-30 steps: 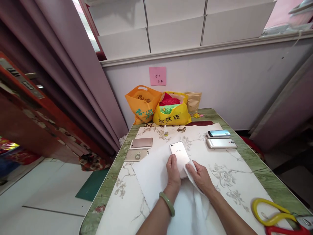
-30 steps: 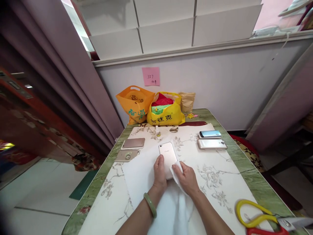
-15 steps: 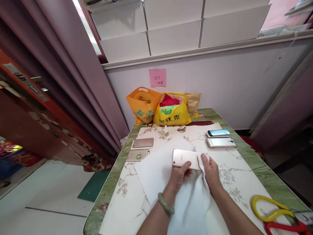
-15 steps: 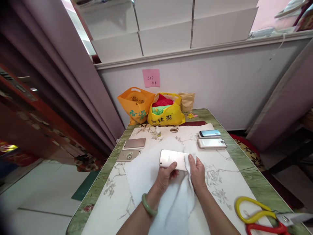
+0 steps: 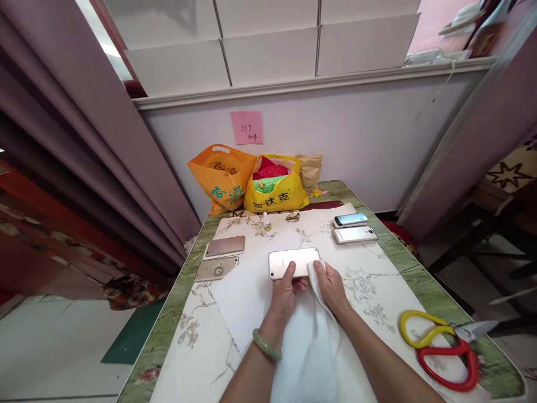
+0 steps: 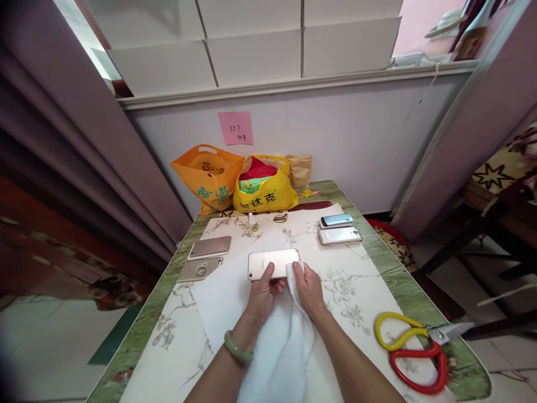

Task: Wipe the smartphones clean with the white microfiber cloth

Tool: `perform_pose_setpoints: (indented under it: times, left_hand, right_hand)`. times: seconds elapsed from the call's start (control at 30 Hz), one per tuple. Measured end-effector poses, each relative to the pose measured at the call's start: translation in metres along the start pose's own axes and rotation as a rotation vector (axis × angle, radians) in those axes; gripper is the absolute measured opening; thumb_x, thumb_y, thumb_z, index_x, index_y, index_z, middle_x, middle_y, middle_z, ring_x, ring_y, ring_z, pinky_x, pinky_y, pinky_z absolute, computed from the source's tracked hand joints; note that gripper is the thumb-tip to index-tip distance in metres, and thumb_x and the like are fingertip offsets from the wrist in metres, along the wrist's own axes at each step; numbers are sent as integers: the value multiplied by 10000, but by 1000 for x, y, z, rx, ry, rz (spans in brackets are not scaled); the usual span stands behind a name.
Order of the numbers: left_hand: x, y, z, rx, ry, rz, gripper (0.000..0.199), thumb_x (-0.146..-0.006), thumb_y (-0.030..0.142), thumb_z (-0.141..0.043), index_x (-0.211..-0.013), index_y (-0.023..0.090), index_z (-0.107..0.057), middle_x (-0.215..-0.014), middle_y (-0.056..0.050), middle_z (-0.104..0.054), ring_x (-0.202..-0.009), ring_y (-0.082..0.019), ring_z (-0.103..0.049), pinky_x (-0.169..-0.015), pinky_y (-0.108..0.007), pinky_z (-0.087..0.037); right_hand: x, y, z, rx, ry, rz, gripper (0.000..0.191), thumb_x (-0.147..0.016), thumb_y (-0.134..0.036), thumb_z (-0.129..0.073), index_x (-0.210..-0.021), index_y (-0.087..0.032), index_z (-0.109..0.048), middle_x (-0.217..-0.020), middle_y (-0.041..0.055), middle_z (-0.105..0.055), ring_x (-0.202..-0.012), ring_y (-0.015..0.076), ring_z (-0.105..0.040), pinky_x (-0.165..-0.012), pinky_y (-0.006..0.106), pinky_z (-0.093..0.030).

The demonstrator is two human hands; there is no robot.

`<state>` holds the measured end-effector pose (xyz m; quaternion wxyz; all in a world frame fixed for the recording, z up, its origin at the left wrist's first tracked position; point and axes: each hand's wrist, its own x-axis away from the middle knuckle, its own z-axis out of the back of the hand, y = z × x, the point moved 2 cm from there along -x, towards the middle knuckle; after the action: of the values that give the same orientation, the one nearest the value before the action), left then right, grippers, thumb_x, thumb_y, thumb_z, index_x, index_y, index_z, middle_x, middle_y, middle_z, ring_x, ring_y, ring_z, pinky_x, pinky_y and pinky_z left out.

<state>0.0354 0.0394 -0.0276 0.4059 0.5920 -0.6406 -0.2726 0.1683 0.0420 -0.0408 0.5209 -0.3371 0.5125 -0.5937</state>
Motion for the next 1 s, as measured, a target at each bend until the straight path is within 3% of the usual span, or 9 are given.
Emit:
perform_pose_setpoints:
  times: [0.17, 0.27, 0.33, 0.43, 0.5, 0.57, 0.7, 0.87, 1.0]
  left_hand:
    - [0, 0, -3, 49, 16, 30, 351, -752, 426, -710, -871, 98, -670, -600, -39, -655, -496, -113, -559, -482, -229, -433]
    - [5, 2, -6, 42, -123, 65, 356, -773, 416, -691, -857, 71, -693, -704, -98, -689, -610, -156, -608, -567, -270, -470]
    - [11, 7, -9, 79, -259, 93, 401, -775, 420, -684, -965, 67, -693, -865, -145, -712, -759, -217, -645, -663, -323, -497]
    - [18, 16, -11, 177, -386, 179, 608, -766, 591, -614, -1114, 95, -657, -1036, -168, -694, -946, -296, -632, -792, -404, -490]
    - [21, 19, -11, 153, -437, 291, 691, -749, 694, -548, -1078, 99, -672, -992, -159, -700, -922, -290, -633, -785, -389, -479]
    - [21, 19, -11, 44, -456, 345, 593, -745, 635, -607, -1022, 117, -685, -914, -116, -701, -828, -231, -629, -739, -329, -463]
    - [17, 13, -12, -136, -336, 246, 349, -740, 471, -707, -892, 160, -666, -762, -12, -644, -644, -117, -535, -615, -236, -408]
    - [14, 5, -14, -186, -254, 228, 383, -729, 530, -690, -830, 163, -641, -687, 7, -611, -583, -109, -504, -560, -228, -400]
    - [12, 2, -12, -124, -129, 133, 363, -700, 509, -721, -775, 165, -628, -681, 19, -611, -602, -108, -518, -591, -227, -428]
  right_hand:
    - [2, -4, -1, -32, -20, -21, 461, -847, -612, -479, -696, -185, -563, -625, -2, -587, -612, 166, -501, -595, 266, -388]
    - [3, -7, 2, -165, 41, -69, 452, -834, -619, -506, -712, -186, -554, -610, -17, -569, -604, 160, -491, -594, 266, -401]
    - [1, -7, 7, -240, 103, -136, 461, -829, -633, -507, -728, -186, -558, -607, -21, -564, -603, 160, -492, -591, 267, -408]
    - [-3, -5, 18, -253, 248, -223, 486, -820, -652, -508, -768, -174, -582, -668, -7, -599, -657, 167, -519, -632, 272, -423]
    - [-6, -4, 23, -221, 317, -236, 504, -814, -664, -504, -766, -169, -584, -687, -1, -604, -680, 168, -522, -657, 273, -421]
    - [-8, -3, 25, -179, 322, -216, 514, -811, -676, -493, -740, -173, -574, -659, -10, -578, -661, 161, -500, -640, 270, -408]
    - [-7, -6, 21, -109, 255, -137, 514, -812, -678, -480, -708, -181, -560, -615, -22, -532, -621, 152, -453, -593, 261, -380]
    - [-1, -11, 13, -93, 222, -69, 479, -835, -650, -466, -680, -200, -516, -591, -28, -500, -603, 151, -434, -576, 258, -374]
    - [3, -13, 6, -18, 114, -36, 418, -855, -590, -488, -711, -200, -531, -623, -6, -567, -612, 165, -488, -590, 262, -379]
